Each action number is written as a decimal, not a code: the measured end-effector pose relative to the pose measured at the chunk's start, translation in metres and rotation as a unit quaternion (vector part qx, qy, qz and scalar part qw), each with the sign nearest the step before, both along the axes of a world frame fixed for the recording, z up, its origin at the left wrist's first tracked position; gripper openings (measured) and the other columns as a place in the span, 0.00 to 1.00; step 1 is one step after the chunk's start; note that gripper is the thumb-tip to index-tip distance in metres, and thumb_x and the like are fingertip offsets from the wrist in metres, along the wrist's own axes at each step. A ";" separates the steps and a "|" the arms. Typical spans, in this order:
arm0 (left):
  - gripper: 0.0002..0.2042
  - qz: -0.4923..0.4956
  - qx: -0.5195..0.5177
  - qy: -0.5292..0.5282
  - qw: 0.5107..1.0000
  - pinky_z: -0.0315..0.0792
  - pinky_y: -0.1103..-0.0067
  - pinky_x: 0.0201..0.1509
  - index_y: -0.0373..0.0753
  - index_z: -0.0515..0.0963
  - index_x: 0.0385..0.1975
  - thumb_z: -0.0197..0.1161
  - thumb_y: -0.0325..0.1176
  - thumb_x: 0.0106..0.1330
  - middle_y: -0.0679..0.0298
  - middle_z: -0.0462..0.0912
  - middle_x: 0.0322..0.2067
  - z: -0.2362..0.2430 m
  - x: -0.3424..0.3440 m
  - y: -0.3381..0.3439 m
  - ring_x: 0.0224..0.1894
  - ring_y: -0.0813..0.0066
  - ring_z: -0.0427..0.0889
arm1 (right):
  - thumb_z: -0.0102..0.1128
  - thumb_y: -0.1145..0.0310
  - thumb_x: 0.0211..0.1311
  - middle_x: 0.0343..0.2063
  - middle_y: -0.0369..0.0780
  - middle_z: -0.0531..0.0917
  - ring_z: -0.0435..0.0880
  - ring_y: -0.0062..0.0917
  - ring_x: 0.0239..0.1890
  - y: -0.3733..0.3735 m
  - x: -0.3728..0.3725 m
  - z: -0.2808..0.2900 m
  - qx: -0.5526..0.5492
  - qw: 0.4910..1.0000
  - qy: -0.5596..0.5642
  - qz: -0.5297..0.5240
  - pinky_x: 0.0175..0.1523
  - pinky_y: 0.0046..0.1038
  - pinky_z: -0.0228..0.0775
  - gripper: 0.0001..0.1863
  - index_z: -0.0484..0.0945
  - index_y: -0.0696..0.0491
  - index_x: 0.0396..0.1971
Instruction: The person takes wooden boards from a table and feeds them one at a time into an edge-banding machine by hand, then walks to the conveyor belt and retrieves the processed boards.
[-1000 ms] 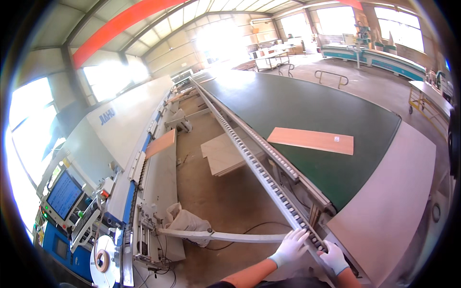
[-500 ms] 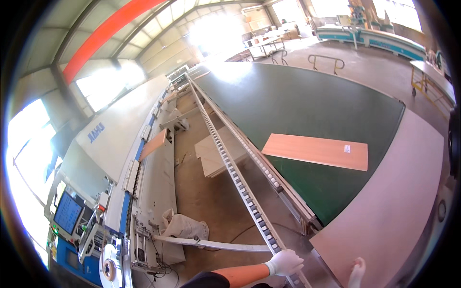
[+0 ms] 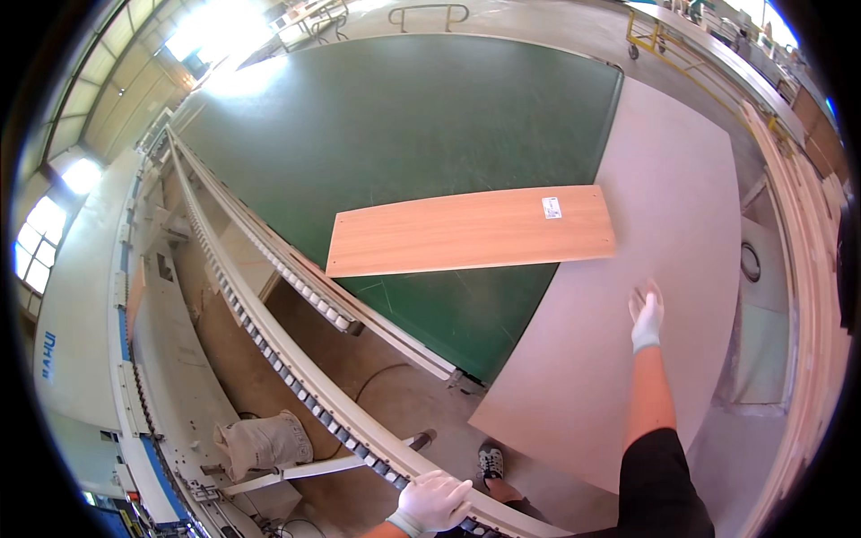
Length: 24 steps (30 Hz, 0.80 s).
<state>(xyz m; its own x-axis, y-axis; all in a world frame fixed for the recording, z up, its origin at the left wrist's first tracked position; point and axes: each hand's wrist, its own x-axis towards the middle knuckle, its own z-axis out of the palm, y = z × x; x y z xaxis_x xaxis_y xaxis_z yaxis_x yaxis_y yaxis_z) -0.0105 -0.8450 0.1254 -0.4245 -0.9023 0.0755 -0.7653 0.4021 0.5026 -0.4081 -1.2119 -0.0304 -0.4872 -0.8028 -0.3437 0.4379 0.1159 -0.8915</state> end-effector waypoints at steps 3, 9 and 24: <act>0.16 0.007 0.013 -0.021 1.000 0.76 0.73 0.39 0.39 0.78 0.41 0.63 0.41 0.56 0.66 0.82 0.28 0.000 -0.002 0.003 0.31 0.67 0.82 | 0.48 0.62 0.69 0.58 0.40 0.75 0.77 0.28 0.56 -0.039 0.006 -0.008 -0.017 1.000 -0.020 0.010 0.55 0.32 0.71 0.20 0.72 0.43 0.60; 0.17 0.011 0.038 -0.034 0.999 0.77 0.71 0.46 0.40 0.80 0.40 0.65 0.42 0.53 0.64 0.81 0.27 0.008 -0.003 0.003 0.31 0.67 0.82 | 0.44 0.65 0.67 0.59 0.39 0.74 0.71 0.30 0.62 -0.046 -0.022 -0.022 -0.058 0.997 -0.043 0.014 0.66 0.37 0.65 0.24 0.68 0.55 0.61; 0.12 0.026 -0.070 0.004 0.997 0.73 0.70 0.33 0.39 0.78 0.37 0.63 0.38 0.56 0.64 0.77 0.20 0.003 -0.001 0.016 0.25 0.61 0.77 | 0.50 0.64 0.63 0.42 0.33 0.77 0.76 0.26 0.44 0.261 -0.055 -0.043 0.046 0.967 -0.103 0.227 0.51 0.36 0.72 0.18 0.71 0.48 0.52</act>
<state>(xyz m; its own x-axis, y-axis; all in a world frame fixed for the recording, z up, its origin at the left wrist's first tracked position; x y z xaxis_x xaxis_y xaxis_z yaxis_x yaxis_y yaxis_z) -0.0114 -0.8295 0.1279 -0.3755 -0.9038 0.2054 -0.7834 0.4279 0.4507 -0.4630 -0.9514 -0.0730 -0.0056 -0.8790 -0.4768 0.4900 0.4132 -0.7675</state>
